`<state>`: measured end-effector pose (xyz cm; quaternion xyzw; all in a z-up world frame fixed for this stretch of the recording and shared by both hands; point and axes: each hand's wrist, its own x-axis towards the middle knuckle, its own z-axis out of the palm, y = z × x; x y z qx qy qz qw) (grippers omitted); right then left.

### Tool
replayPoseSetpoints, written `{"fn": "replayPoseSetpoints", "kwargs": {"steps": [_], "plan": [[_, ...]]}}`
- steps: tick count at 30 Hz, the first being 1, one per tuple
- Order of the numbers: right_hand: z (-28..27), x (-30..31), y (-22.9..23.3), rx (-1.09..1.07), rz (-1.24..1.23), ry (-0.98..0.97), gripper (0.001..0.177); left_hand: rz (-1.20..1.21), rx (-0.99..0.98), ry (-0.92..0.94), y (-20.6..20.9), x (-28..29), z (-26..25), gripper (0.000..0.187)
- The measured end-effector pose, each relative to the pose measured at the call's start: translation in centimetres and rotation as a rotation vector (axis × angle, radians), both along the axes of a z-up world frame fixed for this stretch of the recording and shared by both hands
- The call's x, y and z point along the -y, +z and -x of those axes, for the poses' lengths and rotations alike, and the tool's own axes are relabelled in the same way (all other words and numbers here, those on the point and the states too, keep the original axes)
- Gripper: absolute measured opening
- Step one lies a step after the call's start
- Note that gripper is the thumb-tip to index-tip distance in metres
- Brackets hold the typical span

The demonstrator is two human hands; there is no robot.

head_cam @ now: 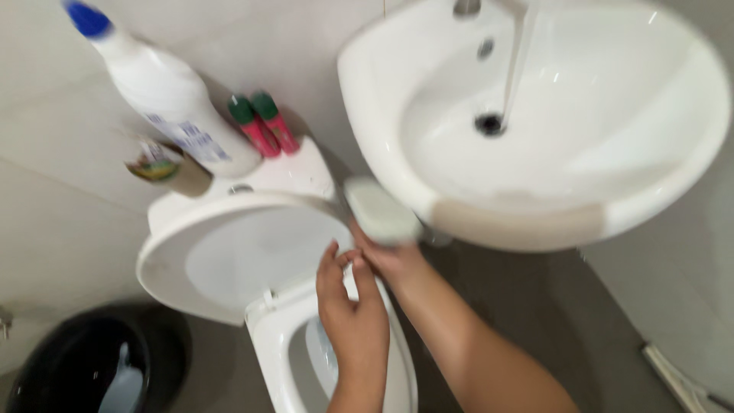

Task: The person scrubs a white bathroom sink with a sponge under running water, then rinses the sponge and their hands. The sink is cleaned thoroughly, and the faucet is turned off at the end.

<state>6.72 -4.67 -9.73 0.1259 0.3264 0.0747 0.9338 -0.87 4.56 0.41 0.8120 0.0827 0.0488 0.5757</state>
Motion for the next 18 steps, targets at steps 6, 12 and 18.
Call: {"fn": "replayPoseSetpoints", "kwargs": {"steps": [6,12,18], "plan": [[-0.9,3.0,3.1,-0.038,0.245,-0.021,0.028,0.039,0.014,0.011,0.3,-0.8,-0.8,0.035],[0.8,0.1,11.1,0.104,1.253,0.353,0.031,0.284,-0.098,0.173,-2.0,-1.5,-0.8,0.040],[1.0,5.8,14.2,0.835,3.126,0.607,0.026,0.562,-0.332,0.228,-5.3,3.5,-3.3,0.046]]}}
